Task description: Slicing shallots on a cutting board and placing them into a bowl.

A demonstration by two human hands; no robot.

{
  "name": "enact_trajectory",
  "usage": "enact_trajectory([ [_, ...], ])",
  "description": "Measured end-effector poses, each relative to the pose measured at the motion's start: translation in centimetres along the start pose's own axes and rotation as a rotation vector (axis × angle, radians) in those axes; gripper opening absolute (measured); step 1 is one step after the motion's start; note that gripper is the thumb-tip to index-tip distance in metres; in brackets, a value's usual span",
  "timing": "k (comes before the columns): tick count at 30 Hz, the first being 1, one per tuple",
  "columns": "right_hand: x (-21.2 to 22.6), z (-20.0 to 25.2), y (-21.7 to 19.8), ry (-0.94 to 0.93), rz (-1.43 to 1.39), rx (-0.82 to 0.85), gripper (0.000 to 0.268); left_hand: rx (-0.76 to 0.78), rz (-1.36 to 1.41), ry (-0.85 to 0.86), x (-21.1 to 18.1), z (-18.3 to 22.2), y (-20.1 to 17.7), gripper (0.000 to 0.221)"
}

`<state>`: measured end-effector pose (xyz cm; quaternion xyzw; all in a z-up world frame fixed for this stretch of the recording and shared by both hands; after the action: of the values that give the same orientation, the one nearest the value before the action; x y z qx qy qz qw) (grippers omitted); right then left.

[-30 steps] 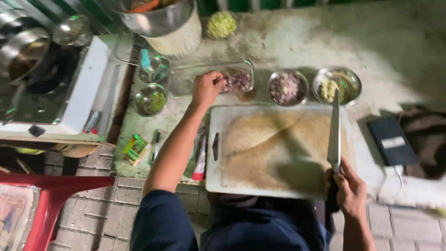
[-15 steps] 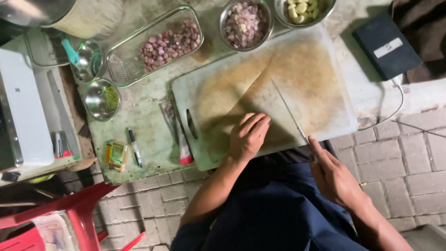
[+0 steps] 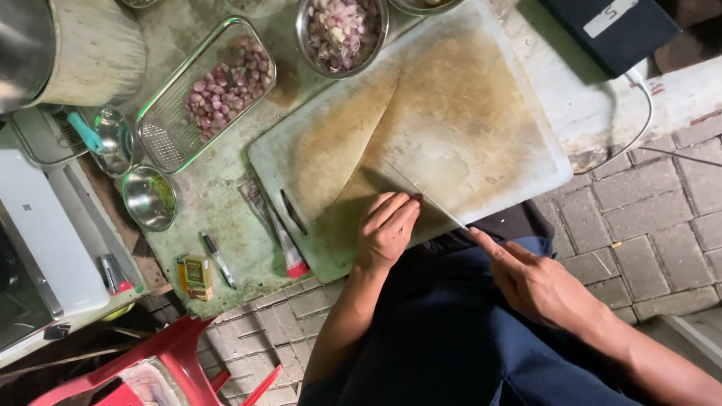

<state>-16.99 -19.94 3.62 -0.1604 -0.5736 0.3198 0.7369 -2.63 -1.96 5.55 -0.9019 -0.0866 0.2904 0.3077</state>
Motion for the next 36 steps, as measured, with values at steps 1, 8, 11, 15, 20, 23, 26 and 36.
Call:
enact_trajectory([
  [1,0.0,0.0,-0.1,0.004,-0.005,0.002,0.066,0.006,0.001,-0.002,-0.1,-0.1,0.0,0.005],
  [8,-0.3,0.8,-0.1,0.057,0.099,0.103,0.068,0.116,-0.066,0.013,0.1,0.7,0.6,0.002],
  [11,-0.9,1.7,0.0,0.054,0.179,0.141,0.069,0.11,-0.086,0.025,-0.1,0.1,0.7,0.002],
  [15,-1.0,3.0,-0.7,0.034,0.175,0.164,0.069,0.089,-0.081,0.04,-0.2,-0.2,0.5,0.004],
  [20,-1.9,3.6,-0.9,0.073,0.177,0.29,0.075,0.093,-0.076,0.047,0.1,-0.3,0.6,0.003],
  [23,-2.0,3.0,-0.9,0.12,0.132,0.368,0.075,0.091,-0.046,0.038,0.3,-0.5,0.6,0.002],
  [26,-1.4,1.7,-0.5,0.098,0.131,0.394,0.075,0.096,-0.022,0.024,0.1,-0.4,0.2,0.003],
  [36,-3.9,6.4,-0.4,0.285,0.145,0.387,0.075,0.058,-0.062,0.052,-0.1,-0.3,0.5,0.003],
])
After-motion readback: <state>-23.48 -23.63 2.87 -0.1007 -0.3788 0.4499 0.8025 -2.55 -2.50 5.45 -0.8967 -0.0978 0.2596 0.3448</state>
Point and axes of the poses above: each hand's wrist, its own z-axis away from the middle knuckle, its own y-axis out of the palm, x = y × z, the point moved 4 cm from there along -z, towards the middle knuckle, and after that the axes turned 2 degrees about -x, right-handed, at the moved point
